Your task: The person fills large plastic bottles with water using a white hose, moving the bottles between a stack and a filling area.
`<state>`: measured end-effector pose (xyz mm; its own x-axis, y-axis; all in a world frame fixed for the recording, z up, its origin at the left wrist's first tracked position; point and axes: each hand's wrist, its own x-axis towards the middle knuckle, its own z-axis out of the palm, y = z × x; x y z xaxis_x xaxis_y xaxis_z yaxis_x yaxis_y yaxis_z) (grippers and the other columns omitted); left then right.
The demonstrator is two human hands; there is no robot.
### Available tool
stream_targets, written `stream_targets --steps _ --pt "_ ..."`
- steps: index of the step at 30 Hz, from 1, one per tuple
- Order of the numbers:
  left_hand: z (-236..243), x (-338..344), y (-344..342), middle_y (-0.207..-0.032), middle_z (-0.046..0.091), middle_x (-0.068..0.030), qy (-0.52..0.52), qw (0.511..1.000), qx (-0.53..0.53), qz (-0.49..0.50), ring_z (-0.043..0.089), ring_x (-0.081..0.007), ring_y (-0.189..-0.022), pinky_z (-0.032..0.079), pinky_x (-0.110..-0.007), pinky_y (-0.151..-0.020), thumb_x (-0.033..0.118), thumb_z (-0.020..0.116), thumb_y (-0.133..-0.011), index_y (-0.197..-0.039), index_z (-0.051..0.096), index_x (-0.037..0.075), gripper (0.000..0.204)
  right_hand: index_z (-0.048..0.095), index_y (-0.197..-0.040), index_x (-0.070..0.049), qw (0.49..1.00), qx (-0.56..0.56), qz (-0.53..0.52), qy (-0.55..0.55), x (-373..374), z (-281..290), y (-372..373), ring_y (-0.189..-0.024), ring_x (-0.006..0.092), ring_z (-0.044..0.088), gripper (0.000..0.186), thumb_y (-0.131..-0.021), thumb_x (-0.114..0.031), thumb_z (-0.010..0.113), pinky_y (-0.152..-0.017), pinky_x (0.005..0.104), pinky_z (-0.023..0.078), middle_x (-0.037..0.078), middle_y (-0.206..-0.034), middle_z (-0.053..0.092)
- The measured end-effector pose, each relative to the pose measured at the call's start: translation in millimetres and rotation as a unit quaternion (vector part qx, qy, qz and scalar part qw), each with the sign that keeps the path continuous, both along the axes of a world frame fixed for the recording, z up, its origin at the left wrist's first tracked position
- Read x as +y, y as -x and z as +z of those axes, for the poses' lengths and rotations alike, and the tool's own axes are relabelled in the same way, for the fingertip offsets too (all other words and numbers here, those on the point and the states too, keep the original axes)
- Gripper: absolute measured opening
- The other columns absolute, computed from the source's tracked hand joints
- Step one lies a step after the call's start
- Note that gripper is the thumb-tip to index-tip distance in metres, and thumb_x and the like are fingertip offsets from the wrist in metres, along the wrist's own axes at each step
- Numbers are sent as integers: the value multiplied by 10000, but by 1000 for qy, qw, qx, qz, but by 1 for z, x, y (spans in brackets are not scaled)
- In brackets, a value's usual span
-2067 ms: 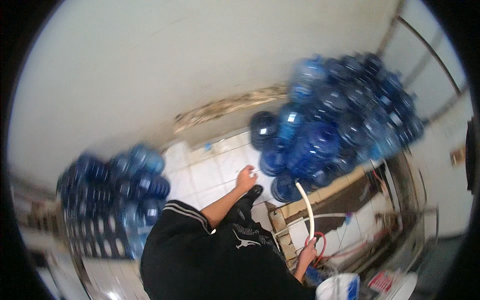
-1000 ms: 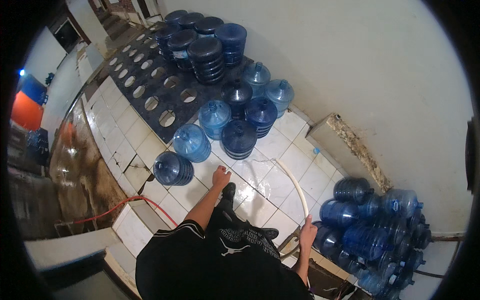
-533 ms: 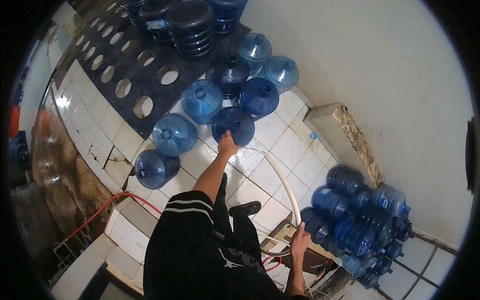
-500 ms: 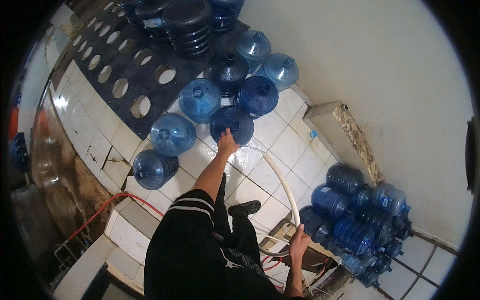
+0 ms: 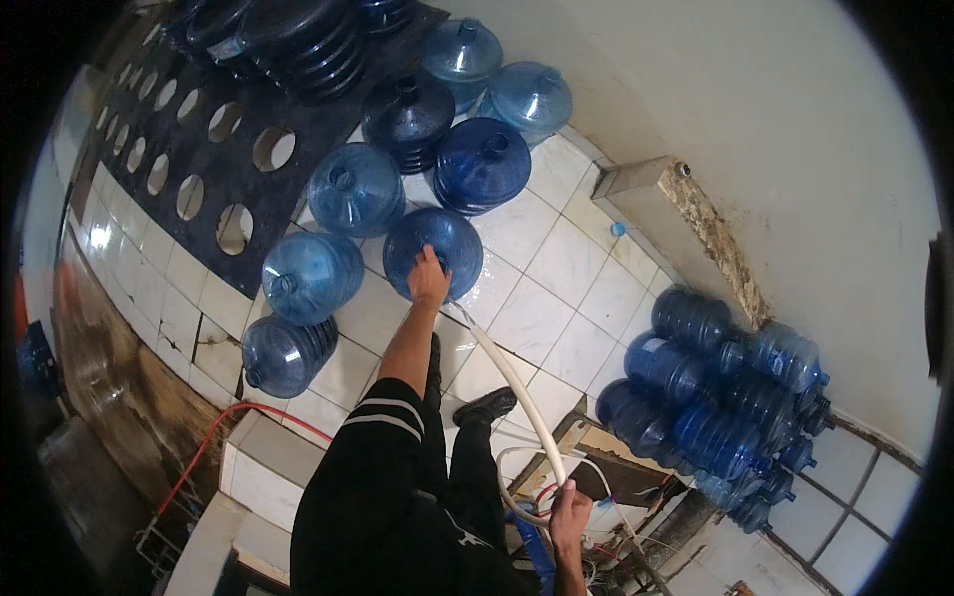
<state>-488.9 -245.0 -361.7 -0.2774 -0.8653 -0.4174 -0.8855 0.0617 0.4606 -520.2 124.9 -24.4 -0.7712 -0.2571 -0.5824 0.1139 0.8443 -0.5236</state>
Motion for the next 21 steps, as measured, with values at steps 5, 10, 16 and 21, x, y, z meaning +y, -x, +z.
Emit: stream_targets --steps 5,10,16,21 --pt "19 44 -23 -1025 576 -202 -9 1000 -7 -23 630 -354 -866 516 -411 -762 233 739 -718 -1175 347 40 631 409 -541 27 1000 -9 0 0 20 6 -12 -469 100 304 500 -943 -265 465 -427 343 228 4 -466 361" --pt "88 57 -17 -870 636 -204 42 998 40 7 628 -377 -806 492 -467 -716 356 718 -704 -1137 475 100 559 381 -488 -42 998 33 40 40 52 25 -19 -427 77 309 535 -953 -295 454 -410 294 234 -22 -446 365" --pt "213 94 -5 -755 656 -180 160 970 168 79 636 -365 -733 488 -436 -680 398 781 -601 -966 628 76 510 395 -519 25 993 86 15 78 94 57 -15 -437 121 296 530 -923 -304 490 -421 371 246 34 -435 324" --pt "290 136 14 -763 666 -125 206 904 353 121 645 -256 -701 495 -364 -681 280 815 -598 -870 650 1 423 391 -493 -3 981 119 -16 149 125 94 -3 -448 109 289 549 -930 -322 484 -419 349 235 10 -446 326"
